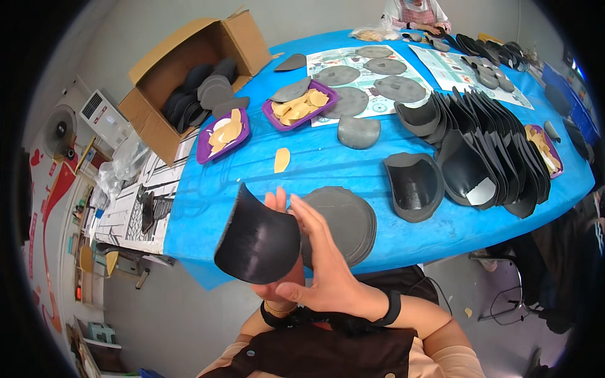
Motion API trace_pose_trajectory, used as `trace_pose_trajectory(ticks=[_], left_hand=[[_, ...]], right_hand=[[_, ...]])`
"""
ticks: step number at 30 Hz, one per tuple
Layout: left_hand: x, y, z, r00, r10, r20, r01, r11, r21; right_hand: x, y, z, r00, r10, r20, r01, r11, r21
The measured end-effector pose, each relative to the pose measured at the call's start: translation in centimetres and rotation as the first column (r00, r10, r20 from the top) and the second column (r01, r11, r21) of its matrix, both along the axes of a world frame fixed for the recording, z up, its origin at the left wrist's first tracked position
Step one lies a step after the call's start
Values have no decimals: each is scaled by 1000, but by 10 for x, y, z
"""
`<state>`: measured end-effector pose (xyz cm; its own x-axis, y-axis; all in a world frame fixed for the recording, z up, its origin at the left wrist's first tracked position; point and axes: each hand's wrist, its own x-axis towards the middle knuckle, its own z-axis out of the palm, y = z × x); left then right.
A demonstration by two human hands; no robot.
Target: Manually align and press together black shoe components on a workstation.
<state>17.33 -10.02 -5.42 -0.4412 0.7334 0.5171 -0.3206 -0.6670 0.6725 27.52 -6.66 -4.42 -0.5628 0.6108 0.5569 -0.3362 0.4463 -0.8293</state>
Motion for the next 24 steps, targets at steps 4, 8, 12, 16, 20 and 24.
trace_pose_trajectory(ticks=[4,8,12,16,20,24], left_hand=[[3,0,-15,999,3,38,-1,999,-38],[0,-1,-26,997,5,-71,-7,999,-36],[-1,-1,-39,983,13,-183,-19,999,-31],[-11,-1,-47,953,29,-301,-35,999,-15],[-19,-4,-55,907,35,-420,-35,999,7],[-27,-9,-63,847,38,-530,-30,999,24]], right_hand=[[-10,-5,0,988,64,-140,-70,997,-38],[-14,-7,-12,983,3,-185,-16,998,-64],[-9,-5,-17,994,3,-109,-8,999,-47],[-10,-6,-20,990,5,-142,-26,989,-146],[-10,-2,-19,989,-5,-147,-10,995,-103],[-10,0,-20,970,-44,-240,12,991,-131]])
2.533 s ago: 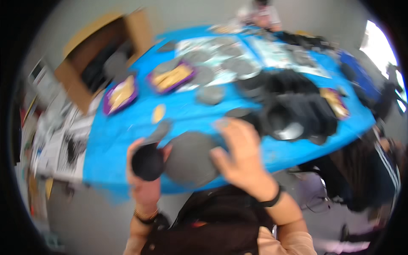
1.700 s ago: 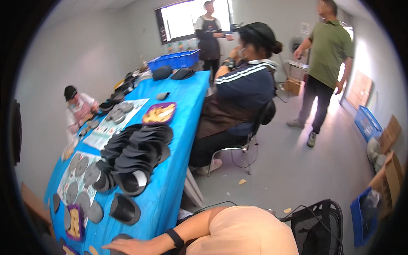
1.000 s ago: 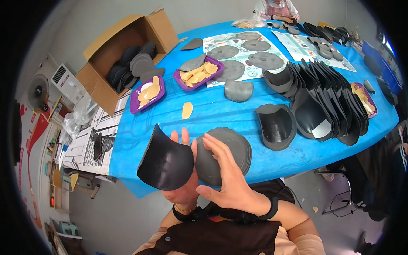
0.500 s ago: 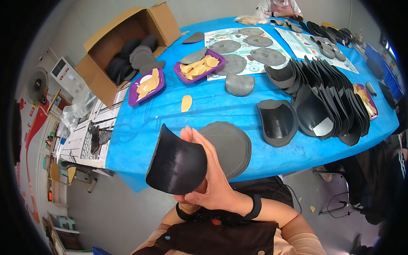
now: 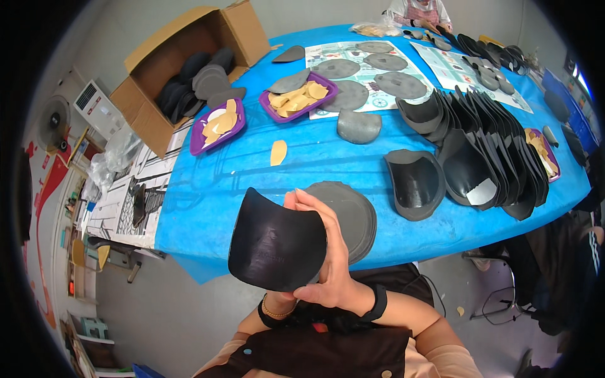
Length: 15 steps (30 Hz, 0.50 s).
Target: Manually align and press together black shoe components on a workstation.
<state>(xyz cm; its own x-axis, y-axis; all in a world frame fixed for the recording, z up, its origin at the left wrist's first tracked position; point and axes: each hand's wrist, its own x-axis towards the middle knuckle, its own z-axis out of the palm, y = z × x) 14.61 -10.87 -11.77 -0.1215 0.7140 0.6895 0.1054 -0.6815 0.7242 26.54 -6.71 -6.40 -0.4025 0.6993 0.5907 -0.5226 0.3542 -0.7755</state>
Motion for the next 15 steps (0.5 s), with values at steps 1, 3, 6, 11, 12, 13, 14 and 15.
trace_pose_trajectory(ticks=[1,3,6,11,12,13,14,15], left_hand=[[7,-2,13,1000,-6,4,6,1000,-1],[22,-12,37,947,56,316,-5,987,-160],[4,-21,36,960,-31,279,117,948,-296],[-13,-12,58,997,-12,76,26,982,-185],[-15,-13,64,1000,21,-21,-22,998,-67],[-20,-16,67,1000,15,-14,-16,998,-62],[-25,-20,69,999,-30,-36,30,999,-14],[-28,-23,68,996,-69,-59,71,997,21]], right_hand=[[1,4,-1,1000,-16,-12,16,1000,15],[7,12,-1,997,-74,29,70,991,118],[13,14,5,992,-115,43,108,986,129],[34,23,22,1000,-13,-20,17,983,182],[42,18,25,1000,-18,-13,21,982,187],[55,16,25,996,-52,69,34,971,237],[67,16,27,985,-88,149,42,957,289],[73,20,27,975,-115,189,37,928,371]])
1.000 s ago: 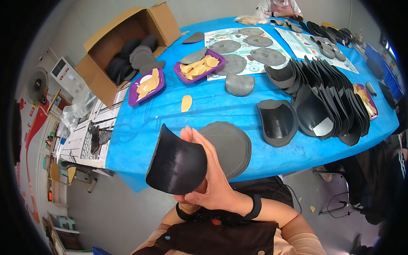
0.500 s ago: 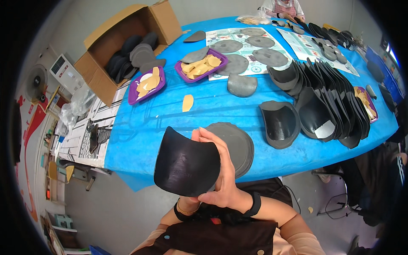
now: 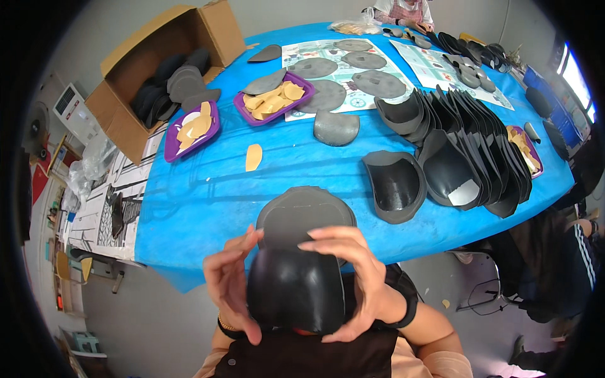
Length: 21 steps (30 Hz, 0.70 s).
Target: Manually align and press together black shoe components on a workstation.
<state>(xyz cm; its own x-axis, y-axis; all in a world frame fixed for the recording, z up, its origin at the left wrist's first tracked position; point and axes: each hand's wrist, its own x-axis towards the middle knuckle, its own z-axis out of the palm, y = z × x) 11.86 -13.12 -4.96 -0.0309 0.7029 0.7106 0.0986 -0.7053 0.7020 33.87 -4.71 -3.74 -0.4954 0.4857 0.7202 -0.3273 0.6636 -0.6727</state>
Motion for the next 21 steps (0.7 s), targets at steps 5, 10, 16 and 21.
trace_pose_trajectory(ticks=[5,10,16,21], left_hand=[[6,-9,-2,987,-101,-127,92,993,-73],[16,-13,-15,981,-173,-84,165,981,-98],[19,-14,-19,991,-131,-2,131,987,-89],[20,-22,-22,987,-146,-73,139,986,-93]], right_hand=[[13,-10,-15,998,-8,64,11,999,-33],[8,-10,-16,998,60,1,-60,996,-64],[4,-9,-18,994,112,-1,-112,992,-64],[5,-16,-22,986,167,-18,-168,980,-103]])
